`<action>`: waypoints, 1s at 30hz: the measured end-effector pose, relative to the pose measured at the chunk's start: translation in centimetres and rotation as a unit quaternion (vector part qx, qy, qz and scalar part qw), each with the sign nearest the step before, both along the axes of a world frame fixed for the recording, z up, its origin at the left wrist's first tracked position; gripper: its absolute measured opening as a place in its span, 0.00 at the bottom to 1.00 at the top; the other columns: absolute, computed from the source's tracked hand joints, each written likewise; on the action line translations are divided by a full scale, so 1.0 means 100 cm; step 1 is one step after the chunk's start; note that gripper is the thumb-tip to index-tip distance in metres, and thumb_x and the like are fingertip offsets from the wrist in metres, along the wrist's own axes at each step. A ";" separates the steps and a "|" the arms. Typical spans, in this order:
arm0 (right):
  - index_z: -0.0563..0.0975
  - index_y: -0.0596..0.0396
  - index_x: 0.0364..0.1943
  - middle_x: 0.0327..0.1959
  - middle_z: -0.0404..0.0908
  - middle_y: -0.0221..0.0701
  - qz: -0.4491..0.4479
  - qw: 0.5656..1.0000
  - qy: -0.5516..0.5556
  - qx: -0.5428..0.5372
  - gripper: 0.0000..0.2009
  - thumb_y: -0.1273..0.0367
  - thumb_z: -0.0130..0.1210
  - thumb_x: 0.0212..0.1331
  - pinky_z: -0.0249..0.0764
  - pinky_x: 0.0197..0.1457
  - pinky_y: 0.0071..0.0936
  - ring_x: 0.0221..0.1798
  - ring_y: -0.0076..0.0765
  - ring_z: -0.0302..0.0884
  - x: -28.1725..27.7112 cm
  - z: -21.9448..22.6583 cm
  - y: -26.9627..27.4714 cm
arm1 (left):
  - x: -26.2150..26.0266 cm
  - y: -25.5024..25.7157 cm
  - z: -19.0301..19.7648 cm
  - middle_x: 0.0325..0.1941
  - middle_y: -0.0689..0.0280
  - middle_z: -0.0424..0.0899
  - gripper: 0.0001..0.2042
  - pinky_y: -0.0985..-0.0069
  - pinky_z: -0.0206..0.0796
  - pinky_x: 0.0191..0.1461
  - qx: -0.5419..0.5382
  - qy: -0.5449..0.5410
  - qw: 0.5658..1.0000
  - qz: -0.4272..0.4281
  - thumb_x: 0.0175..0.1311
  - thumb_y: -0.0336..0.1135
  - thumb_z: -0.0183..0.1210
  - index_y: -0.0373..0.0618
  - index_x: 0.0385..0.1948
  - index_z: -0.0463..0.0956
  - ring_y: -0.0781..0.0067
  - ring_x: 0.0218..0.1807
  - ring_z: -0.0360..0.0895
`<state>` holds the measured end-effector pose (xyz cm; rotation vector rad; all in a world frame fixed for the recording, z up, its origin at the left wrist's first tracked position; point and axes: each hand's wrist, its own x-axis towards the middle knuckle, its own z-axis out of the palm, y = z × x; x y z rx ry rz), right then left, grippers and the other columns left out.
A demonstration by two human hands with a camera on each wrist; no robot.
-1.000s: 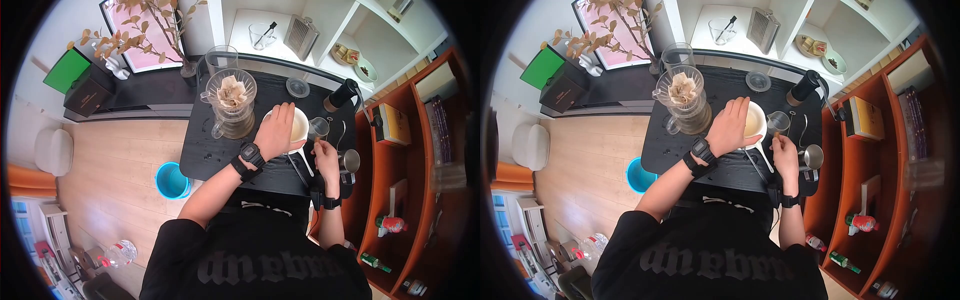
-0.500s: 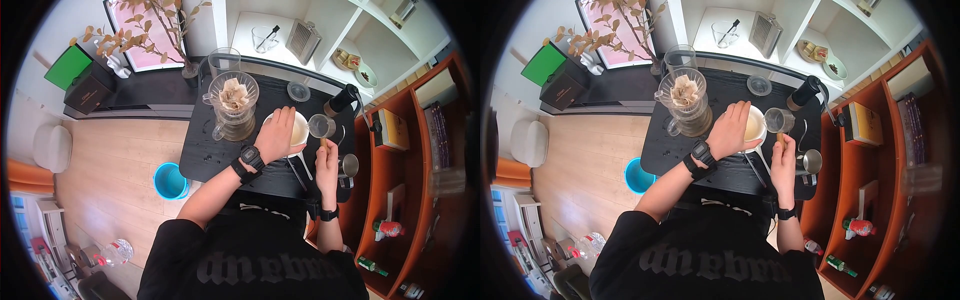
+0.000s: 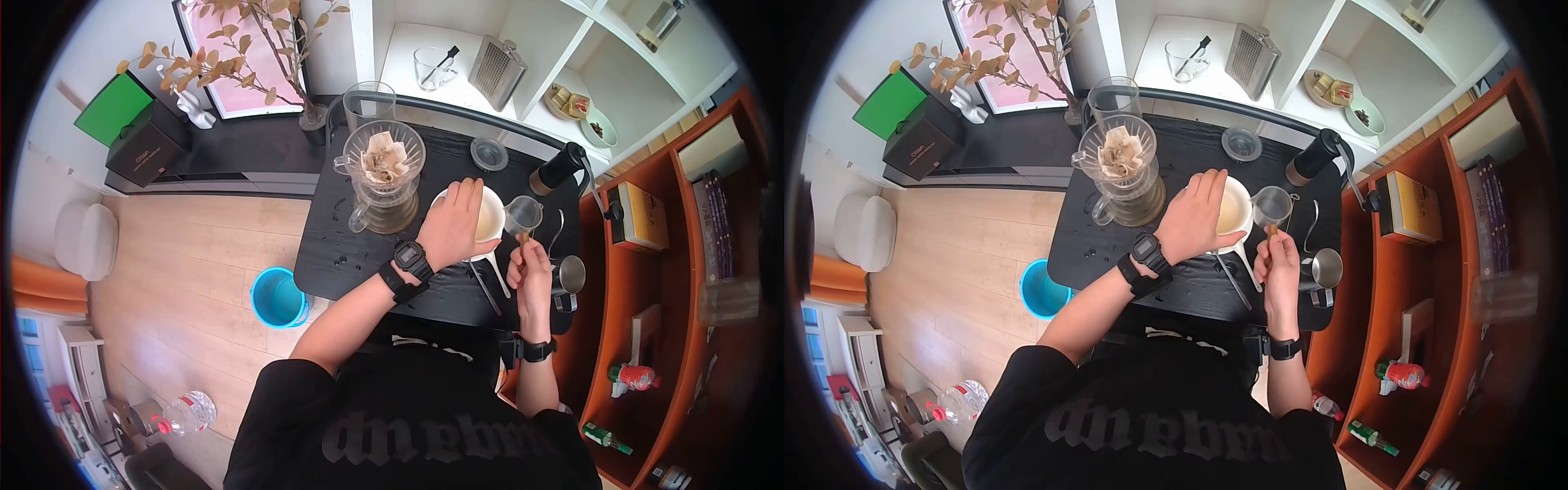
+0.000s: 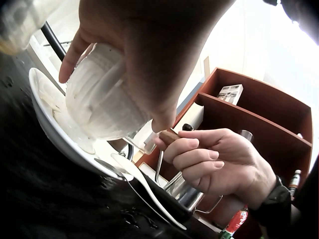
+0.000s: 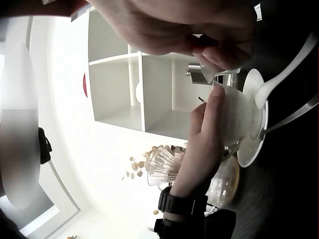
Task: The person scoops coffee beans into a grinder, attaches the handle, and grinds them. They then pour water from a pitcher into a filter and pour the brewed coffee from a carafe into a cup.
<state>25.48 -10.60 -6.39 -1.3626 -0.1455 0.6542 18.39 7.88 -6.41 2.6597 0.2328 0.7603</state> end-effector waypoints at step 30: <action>0.70 0.58 0.59 0.51 0.77 0.36 0.040 0.947 -0.254 -0.194 0.16 0.73 0.52 0.69 0.75 0.37 0.21 0.35 0.24 0.81 -0.023 0.013 -0.057 | -0.001 -0.001 0.009 0.63 0.42 0.67 0.49 0.57 0.65 0.63 -0.022 -0.001 0.999 -0.032 0.50 0.58 0.70 0.23 0.63 0.58 0.42 0.60 0.68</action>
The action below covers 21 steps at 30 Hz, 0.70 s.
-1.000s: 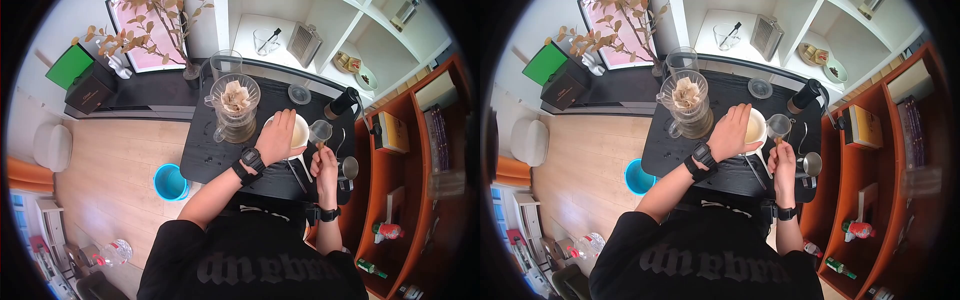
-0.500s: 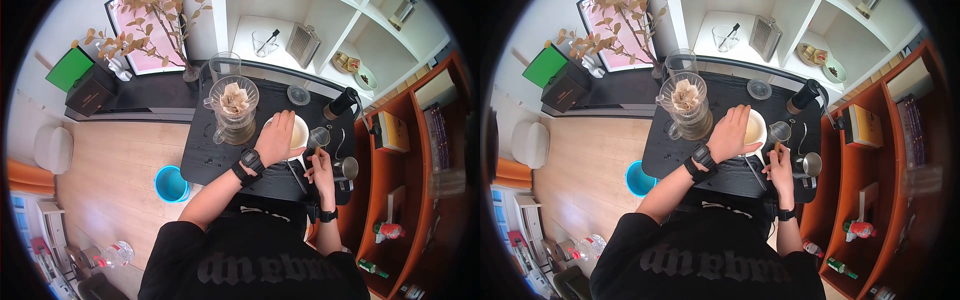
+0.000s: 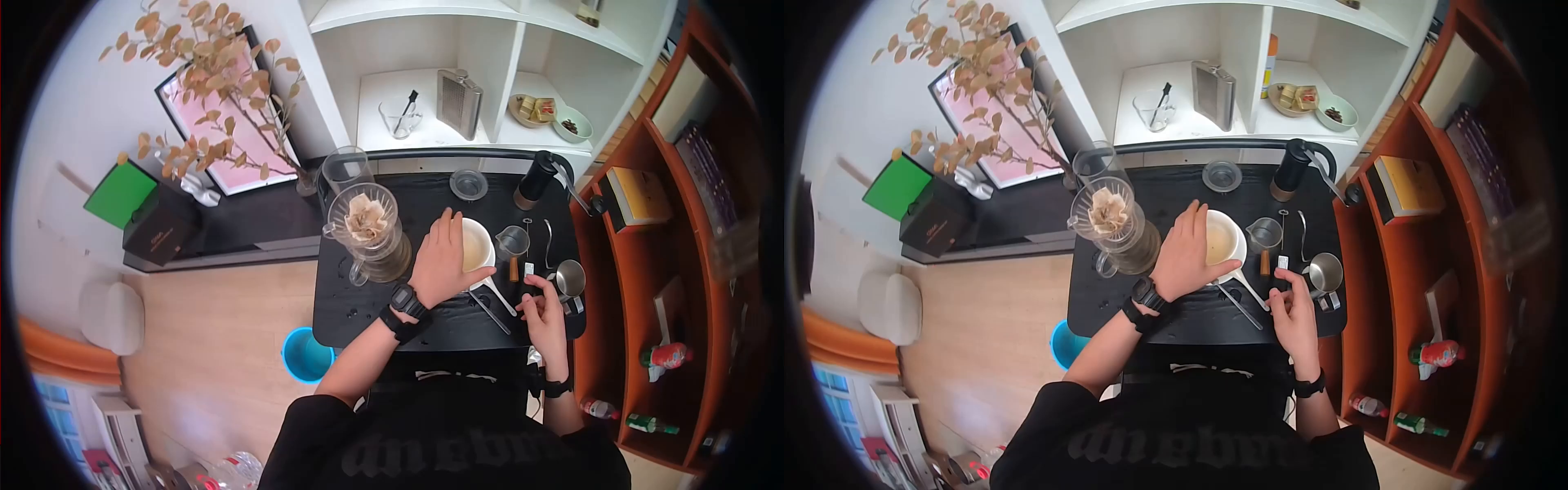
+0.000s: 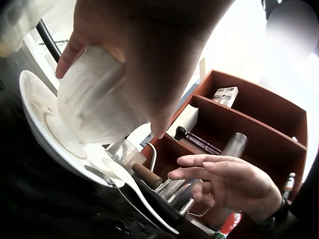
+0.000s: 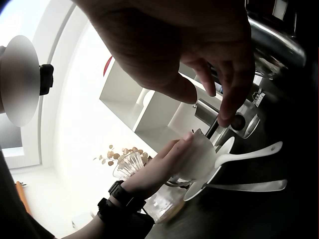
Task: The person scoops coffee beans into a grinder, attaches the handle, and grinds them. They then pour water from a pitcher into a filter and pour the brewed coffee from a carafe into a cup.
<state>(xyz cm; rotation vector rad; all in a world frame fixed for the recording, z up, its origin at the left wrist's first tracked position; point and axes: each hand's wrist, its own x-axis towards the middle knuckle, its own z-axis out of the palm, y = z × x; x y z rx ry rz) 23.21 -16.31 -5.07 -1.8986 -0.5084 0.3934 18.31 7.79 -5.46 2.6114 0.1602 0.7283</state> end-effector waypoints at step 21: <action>0.75 0.57 0.54 0.52 0.76 0.32 0.124 0.989 -0.079 0.026 0.13 0.74 0.51 0.67 0.75 0.46 0.24 0.40 0.28 0.80 -0.020 0.036 -0.008 | -0.062 0.001 -0.026 0.28 0.70 0.80 0.14 0.86 0.60 0.28 -0.640 0.153 0.753 -0.018 0.78 0.41 0.49 0.43 0.35 0.78 0.86 0.24 0.71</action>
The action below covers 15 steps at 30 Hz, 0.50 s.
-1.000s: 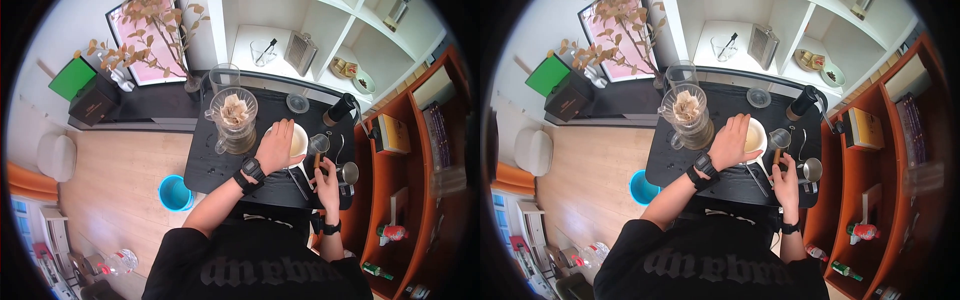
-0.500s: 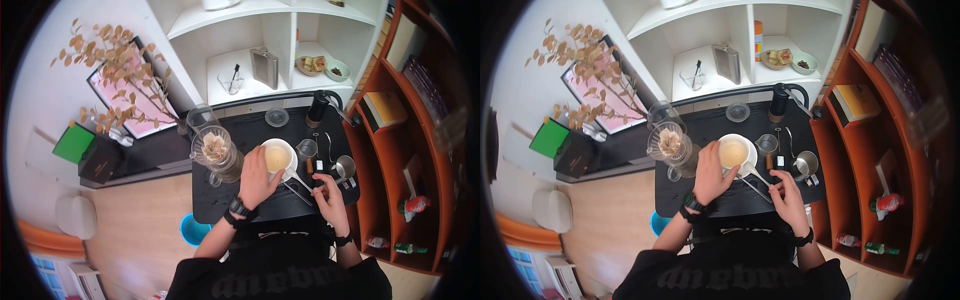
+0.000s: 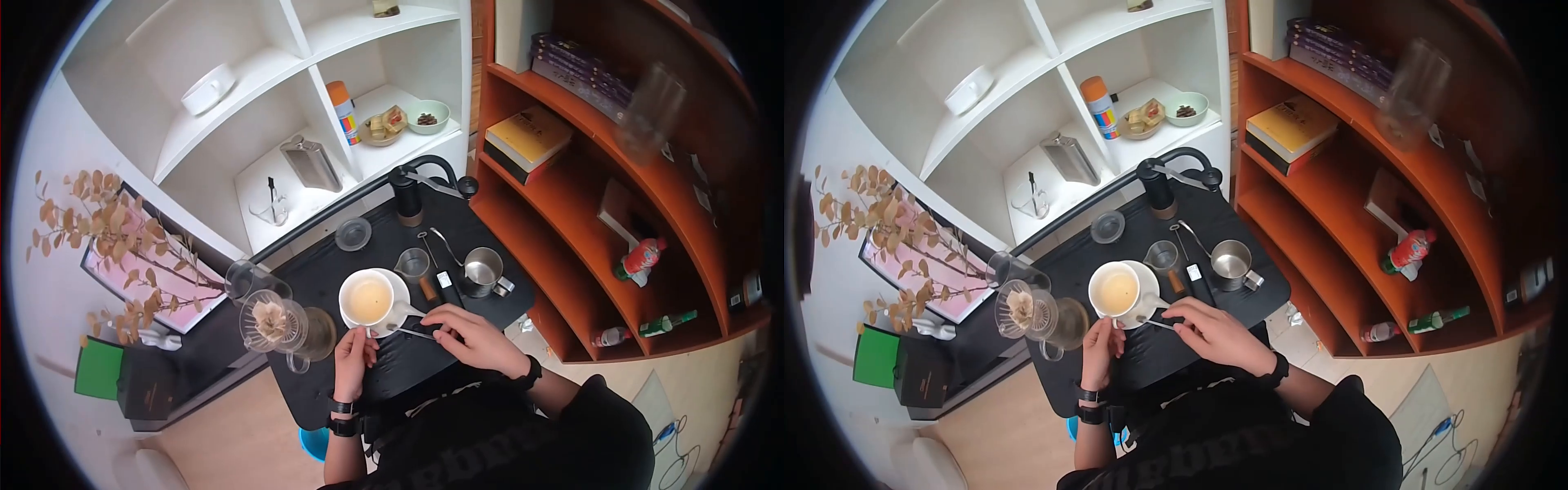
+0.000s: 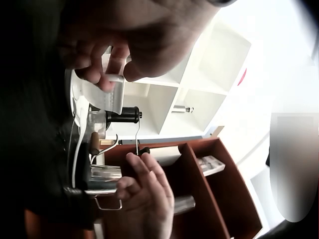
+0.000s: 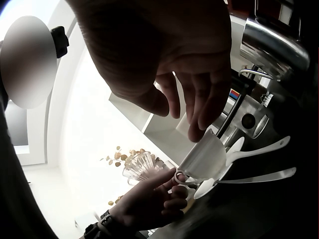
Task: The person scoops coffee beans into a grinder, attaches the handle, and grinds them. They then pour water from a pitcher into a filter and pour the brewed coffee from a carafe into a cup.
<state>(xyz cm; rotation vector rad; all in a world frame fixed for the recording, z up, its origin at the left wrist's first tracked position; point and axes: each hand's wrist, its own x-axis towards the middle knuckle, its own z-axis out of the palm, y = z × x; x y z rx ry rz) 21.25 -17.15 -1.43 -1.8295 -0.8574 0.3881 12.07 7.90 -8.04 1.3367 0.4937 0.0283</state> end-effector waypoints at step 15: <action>0.78 0.58 0.50 0.49 0.79 0.33 0.005 1.000 -0.003 0.021 0.11 0.76 0.51 0.66 0.75 0.47 0.26 0.42 0.31 0.80 0.002 -0.003 -0.001 | 0.005 0.013 0.008 0.31 0.69 0.80 0.13 0.86 0.64 0.30 -0.218 -0.075 0.971 0.060 0.78 0.42 0.47 0.49 0.32 0.72 0.83 0.27 0.74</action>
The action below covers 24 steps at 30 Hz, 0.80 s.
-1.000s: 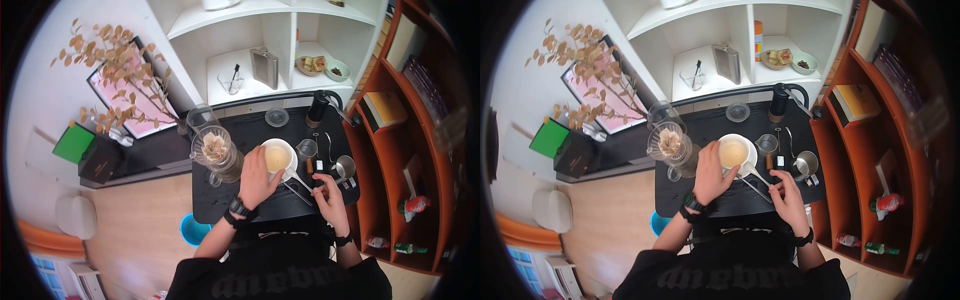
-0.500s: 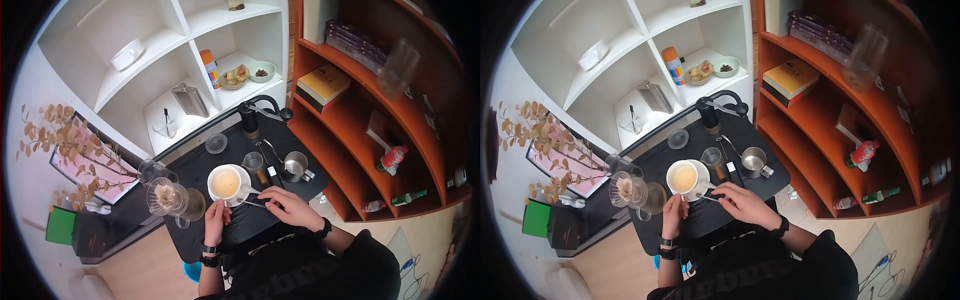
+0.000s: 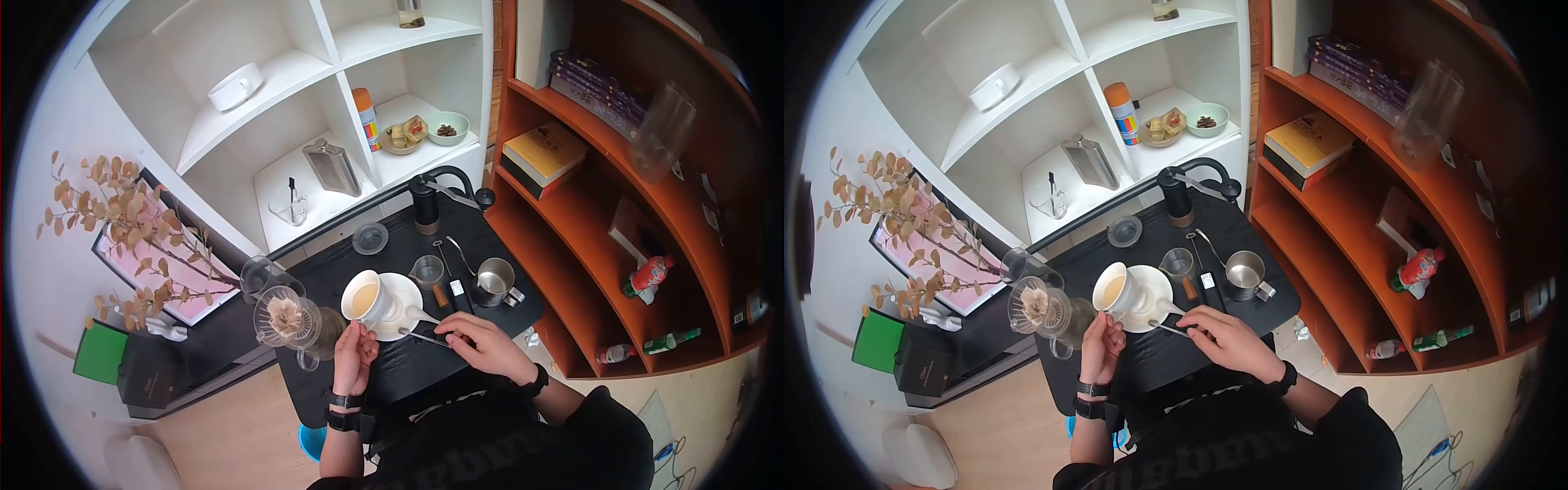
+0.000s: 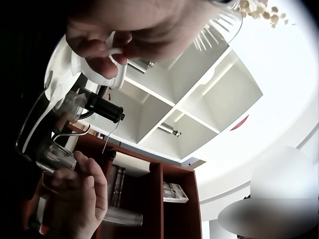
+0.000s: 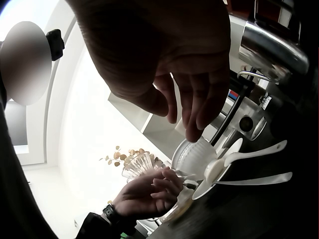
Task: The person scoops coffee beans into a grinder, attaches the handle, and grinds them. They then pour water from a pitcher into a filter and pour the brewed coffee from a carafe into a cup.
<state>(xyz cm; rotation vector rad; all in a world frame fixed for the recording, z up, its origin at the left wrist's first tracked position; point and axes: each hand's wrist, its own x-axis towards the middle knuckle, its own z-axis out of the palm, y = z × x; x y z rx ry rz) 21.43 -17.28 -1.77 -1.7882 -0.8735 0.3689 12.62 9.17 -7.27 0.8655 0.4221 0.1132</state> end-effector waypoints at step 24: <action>0.79 0.61 0.44 0.42 0.81 0.35 -0.017 1.000 0.007 0.005 0.07 0.78 0.51 0.66 0.75 0.40 0.22 0.36 0.30 0.81 -0.010 -0.008 0.003 | 0.011 -0.024 -0.024 0.27 0.69 0.80 0.16 0.85 0.61 0.28 0.274 -0.016 0.960 0.051 0.78 0.42 0.47 0.41 0.31 0.74 0.85 0.24 0.72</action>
